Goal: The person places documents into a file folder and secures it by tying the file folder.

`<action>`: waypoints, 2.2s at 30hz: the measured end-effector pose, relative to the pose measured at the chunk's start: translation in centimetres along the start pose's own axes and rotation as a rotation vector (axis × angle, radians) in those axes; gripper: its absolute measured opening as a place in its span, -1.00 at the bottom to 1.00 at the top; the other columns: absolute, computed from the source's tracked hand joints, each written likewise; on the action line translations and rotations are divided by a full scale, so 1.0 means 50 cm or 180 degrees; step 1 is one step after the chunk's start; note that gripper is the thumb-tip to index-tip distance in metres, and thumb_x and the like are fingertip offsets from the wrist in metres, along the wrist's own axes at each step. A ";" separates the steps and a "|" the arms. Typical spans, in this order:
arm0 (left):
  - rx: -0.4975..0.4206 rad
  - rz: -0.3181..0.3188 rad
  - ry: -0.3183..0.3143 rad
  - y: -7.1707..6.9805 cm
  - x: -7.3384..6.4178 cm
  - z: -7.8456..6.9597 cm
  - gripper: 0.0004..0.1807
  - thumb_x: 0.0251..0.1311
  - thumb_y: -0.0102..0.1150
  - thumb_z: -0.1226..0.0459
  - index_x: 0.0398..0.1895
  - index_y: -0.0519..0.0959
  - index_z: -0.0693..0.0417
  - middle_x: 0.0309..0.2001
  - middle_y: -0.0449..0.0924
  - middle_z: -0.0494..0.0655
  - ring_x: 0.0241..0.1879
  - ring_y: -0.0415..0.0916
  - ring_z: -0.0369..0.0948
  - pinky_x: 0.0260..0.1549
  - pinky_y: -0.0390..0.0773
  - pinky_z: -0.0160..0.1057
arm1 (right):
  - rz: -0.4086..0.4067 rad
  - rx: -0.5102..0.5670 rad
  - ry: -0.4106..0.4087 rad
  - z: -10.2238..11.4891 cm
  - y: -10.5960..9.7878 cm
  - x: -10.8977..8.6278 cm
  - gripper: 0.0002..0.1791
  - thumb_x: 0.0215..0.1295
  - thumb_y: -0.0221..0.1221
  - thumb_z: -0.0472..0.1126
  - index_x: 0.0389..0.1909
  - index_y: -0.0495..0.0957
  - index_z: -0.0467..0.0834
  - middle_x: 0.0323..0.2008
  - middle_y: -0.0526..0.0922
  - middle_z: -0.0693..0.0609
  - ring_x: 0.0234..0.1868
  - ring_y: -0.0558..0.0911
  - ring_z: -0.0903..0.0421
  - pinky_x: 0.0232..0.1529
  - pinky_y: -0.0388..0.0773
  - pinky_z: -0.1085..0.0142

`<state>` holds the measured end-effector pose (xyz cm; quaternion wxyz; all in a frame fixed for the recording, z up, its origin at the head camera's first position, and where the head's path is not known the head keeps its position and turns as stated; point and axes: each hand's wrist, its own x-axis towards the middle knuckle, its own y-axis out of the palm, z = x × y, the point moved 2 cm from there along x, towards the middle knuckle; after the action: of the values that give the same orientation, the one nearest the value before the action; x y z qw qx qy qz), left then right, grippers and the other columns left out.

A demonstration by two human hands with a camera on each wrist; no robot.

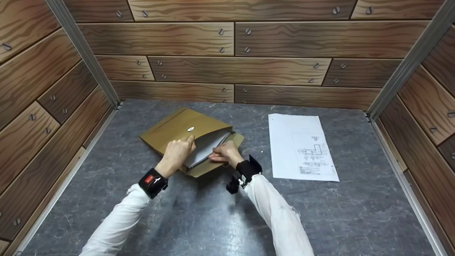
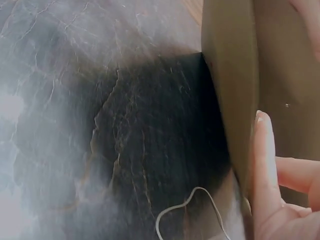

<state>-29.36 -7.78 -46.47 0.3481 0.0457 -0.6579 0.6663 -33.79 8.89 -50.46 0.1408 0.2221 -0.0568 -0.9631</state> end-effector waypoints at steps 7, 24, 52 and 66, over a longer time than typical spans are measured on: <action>-0.0039 -0.0028 -0.0118 0.022 -0.012 0.016 -0.69 0.15 0.06 0.28 -0.12 0.53 0.32 -0.49 0.56 0.06 -0.67 0.50 -0.09 -0.74 0.48 -0.21 | -0.0132 -0.0155 -0.0067 0.008 -0.041 -0.027 -0.65 0.22 0.01 -0.49 -0.02 0.27 -0.61 -0.56 0.58 -0.17 -0.54 0.61 0.10 -0.35 0.54 0.32; -0.0182 0.0019 -0.0295 0.076 -0.062 0.010 -0.87 -0.04 0.10 0.35 -0.42 0.53 0.26 -0.58 0.49 0.04 -0.66 0.50 -0.05 -0.75 0.46 -0.15 | -0.0135 -0.0079 -0.0175 -0.043 -0.145 -0.062 -0.59 0.25 -0.01 -0.48 0.04 0.19 -0.65 -0.54 0.59 -0.15 -0.52 0.62 0.12 -0.35 0.55 0.30; -0.0987 0.0021 -0.0242 0.062 -0.052 -0.063 -0.93 0.06 0.17 0.34 -0.47 0.53 0.17 -0.48 0.51 -0.05 -0.51 0.51 -0.10 -0.57 0.52 -0.21 | -0.2225 -0.3131 -0.0458 0.021 -0.608 -0.186 -0.52 0.18 0.10 -0.17 -0.18 0.42 -0.59 -0.19 0.46 -0.47 -0.14 0.36 -0.42 -0.10 0.27 -0.09; -0.1461 0.0126 -0.0198 0.056 -0.052 -0.119 -0.95 0.09 0.12 0.32 -0.48 0.54 0.08 -0.49 0.51 -0.14 -0.49 0.53 -0.19 -0.59 0.50 -0.29 | -0.2274 -0.3006 0.0266 -0.029 -0.611 -0.175 0.11 0.00 0.26 0.06 0.12 -0.15 -0.73 0.05 -0.10 -0.71 0.08 -0.07 -0.58 0.01 0.06 -0.26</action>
<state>-26.47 -3.10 -50.95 0.3157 -0.0271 -0.8033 0.5042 -33.14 40.54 -53.41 -0.1064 0.1785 0.4618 -0.8623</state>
